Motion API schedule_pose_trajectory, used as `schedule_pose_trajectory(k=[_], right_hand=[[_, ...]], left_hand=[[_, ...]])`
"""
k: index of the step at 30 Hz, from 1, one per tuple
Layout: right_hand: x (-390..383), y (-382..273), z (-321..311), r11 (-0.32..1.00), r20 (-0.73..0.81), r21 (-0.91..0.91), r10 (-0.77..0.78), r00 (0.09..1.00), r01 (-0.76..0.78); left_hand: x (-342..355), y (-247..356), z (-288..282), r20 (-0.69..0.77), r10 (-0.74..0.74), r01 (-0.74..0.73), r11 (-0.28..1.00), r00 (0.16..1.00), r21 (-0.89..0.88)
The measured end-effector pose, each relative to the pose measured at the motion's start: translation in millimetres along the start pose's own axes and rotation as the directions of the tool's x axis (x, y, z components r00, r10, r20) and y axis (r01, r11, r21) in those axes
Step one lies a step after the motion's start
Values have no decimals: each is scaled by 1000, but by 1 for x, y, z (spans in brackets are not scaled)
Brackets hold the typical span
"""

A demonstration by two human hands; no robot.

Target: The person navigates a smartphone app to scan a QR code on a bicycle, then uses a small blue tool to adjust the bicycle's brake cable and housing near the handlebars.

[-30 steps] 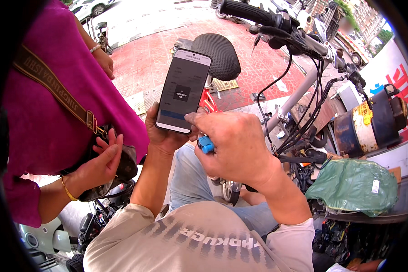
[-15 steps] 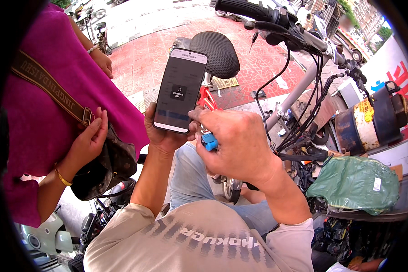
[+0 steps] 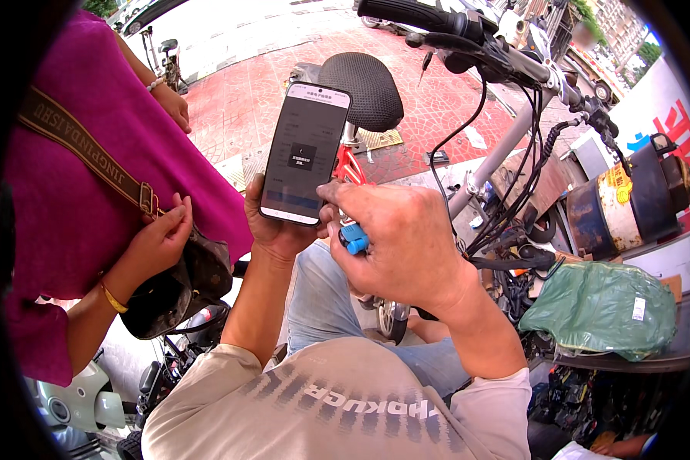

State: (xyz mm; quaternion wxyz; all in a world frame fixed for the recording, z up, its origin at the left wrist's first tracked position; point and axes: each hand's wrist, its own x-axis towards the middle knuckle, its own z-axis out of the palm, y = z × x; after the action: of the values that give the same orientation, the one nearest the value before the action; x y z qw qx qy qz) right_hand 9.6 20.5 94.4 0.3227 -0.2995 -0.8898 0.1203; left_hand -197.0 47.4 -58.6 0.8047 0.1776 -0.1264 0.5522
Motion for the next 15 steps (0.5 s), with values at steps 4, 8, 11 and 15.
schedule_pose_trajectory(k=[4,8,11,15], right_hand=[[0,1,0,1000,0,-10,-1,1000,1],[-1,1,0,1000,-15,-8,3,1000,-3],[-1,2,2,1000,-27,5,3,1000,-3],[-1,2,2,1000,-22,-1,5,1000,-5]], left_hand=[[-1,-1,0,13,-4,4,1000,1000,-27],[1,-2,-1,32,0,1,1000,999,-22],[1,-3,1,17,20,-20,1000,1000,-14],[0,-3,3,-1,34,-34,999,999,6]])
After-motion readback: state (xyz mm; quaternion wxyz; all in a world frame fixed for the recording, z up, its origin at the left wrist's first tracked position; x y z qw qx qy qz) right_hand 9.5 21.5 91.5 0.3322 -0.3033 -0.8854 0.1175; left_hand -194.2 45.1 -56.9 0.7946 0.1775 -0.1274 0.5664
